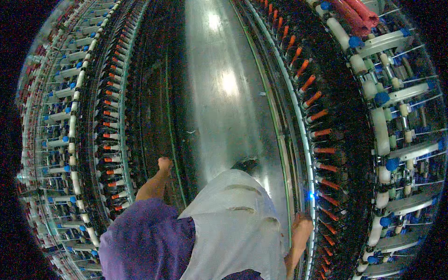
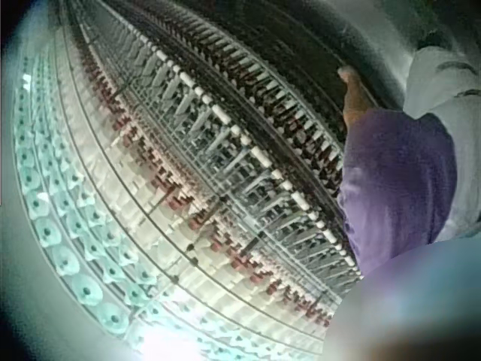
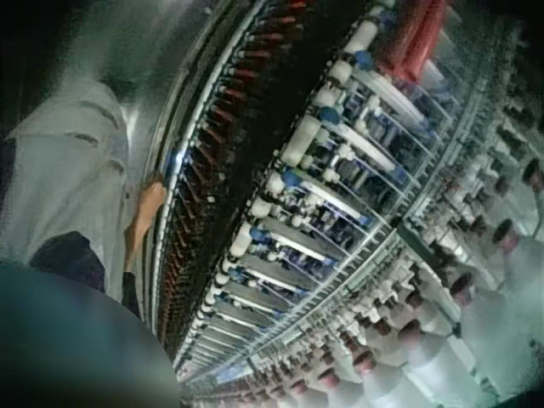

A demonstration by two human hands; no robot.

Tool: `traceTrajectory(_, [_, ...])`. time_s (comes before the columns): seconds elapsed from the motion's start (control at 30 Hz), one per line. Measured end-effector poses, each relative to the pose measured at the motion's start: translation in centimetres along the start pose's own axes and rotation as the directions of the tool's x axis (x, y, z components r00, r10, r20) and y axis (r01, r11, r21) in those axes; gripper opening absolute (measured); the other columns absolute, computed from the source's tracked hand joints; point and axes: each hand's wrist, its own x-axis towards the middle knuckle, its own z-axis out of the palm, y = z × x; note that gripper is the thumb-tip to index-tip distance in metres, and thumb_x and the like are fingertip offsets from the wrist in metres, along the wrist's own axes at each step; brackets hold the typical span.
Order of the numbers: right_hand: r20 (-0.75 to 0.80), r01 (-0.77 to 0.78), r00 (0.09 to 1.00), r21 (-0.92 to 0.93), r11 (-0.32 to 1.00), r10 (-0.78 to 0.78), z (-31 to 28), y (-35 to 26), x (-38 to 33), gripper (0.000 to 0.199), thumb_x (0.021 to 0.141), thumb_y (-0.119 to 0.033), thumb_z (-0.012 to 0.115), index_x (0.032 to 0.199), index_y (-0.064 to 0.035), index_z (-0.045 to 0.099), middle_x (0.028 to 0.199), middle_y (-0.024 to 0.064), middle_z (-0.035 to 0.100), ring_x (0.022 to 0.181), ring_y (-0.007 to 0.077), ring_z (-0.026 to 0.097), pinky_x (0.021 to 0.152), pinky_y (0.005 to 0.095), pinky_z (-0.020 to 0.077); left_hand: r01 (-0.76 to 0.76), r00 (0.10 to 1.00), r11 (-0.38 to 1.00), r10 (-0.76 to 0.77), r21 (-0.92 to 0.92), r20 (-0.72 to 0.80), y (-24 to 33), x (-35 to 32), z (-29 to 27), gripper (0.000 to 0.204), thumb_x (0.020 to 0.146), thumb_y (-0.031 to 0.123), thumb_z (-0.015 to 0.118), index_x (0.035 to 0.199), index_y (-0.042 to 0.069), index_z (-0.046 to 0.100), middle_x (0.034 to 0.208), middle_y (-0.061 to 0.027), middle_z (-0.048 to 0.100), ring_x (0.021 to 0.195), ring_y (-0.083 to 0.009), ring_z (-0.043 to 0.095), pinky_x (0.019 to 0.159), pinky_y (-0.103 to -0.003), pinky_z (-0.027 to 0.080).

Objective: The person threads white yarn through a row of orange spindles on a spinning machine, repeatedly picking up spools, guiding the thread through guides, and attaching them to the spindles. The person moves along the machine, handling multiple spindles in sequence.

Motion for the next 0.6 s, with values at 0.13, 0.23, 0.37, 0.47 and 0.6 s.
traceTrajectory(0.13, [0.033, 0.063, 0.998, -0.157, 0.986, -0.059, -0.9, -1.7, 4.5, 0.016, 0.088, -0.014, 0.053, 0.080, -0.0036, 0.062, 0.070, 0.0194, 0.059, 0.065, 0.0377, 0.058, 0.058, 0.0447, 0.0453, 0.081, 0.899, 0.980, 0.008, -0.184, 0.438, -1.7, 0.3, 0.2, 0.026, 0.086, 0.015, 0.053, 0.107, 0.000, 0.059, 0.091, -0.0171, 0.065, 0.079, -0.0310, 0.064, 0.060, -0.043, 0.051])
traceTrajectory(0.23, [0.063, 0.099, 0.994, -0.193, 0.976, -0.088, -1.7, -3.8, 6.5, 0.014, 0.087, -0.012, 0.054, 0.080, -0.0025, 0.060, 0.072, 0.0194, 0.059, 0.067, 0.0376, 0.058, 0.059, 0.0453, 0.0453, 0.084, 0.724, 0.988, 0.027, -0.126, 0.690, 1.8, -4.4, 6.4, 0.026, 0.087, 0.019, 0.053, 0.104, 0.001, 0.057, 0.087, -0.0138, 0.061, 0.078, -0.0260, 0.061, 0.060, -0.039, 0.050])
traceTrajectory(0.37, [0.046, 0.066, 0.997, 0.003, 0.998, -0.066, -0.8, -4.9, 6.6, 0.013, 0.087, -0.011, 0.053, 0.080, -0.0017, 0.059, 0.073, 0.0204, 0.059, 0.069, 0.0382, 0.058, 0.061, 0.0466, 0.0454, -0.765, 0.257, 0.626, 0.510, -0.149, 0.821, 10.3, -13.8, 13.6, 0.030, 0.086, 0.012, 0.059, 0.114, -0.001, 0.059, 0.094, -0.0135, 0.066, 0.086, -0.0235, 0.063, 0.077, -0.035, 0.051])
traceTrajectory(0.47, [0.110, -0.058, 0.992, -0.093, 0.994, 0.068, 1.2, -4.0, 3.7, 0.012, 0.084, -0.012, 0.055, 0.077, -0.0030, 0.061, 0.074, 0.0184, 0.061, 0.072, 0.0371, 0.060, 0.062, 0.0465, 0.0459, -0.839, 0.078, 0.506, 0.478, -0.201, 0.875, 16.6, -17.5, 15.9, 0.036, 0.086, 0.011, 0.060, 0.119, -0.002, 0.055, 0.097, -0.0125, 0.066, 0.088, -0.0195, 0.062, 0.077, -0.034, 0.051])
traceTrajectory(0.6, [0.011, -0.303, 0.952, -0.056, 0.951, 0.304, 2.6, -2.9, -2.0, 0.014, 0.082, -0.013, 0.058, 0.077, -0.0018, 0.063, 0.081, 0.0150, 0.064, 0.078, 0.0332, 0.061, 0.073, 0.0441, 0.0471, -0.850, 0.085, 0.502, 0.427, -0.158, 0.900, 23.7, -16.7, 18.8, 0.034, 0.089, 0.013, 0.057, 0.121, 0.000, 0.054, 0.101, -0.0098, 0.064, 0.087, -0.0189, 0.061, 0.077, -0.032, 0.050])
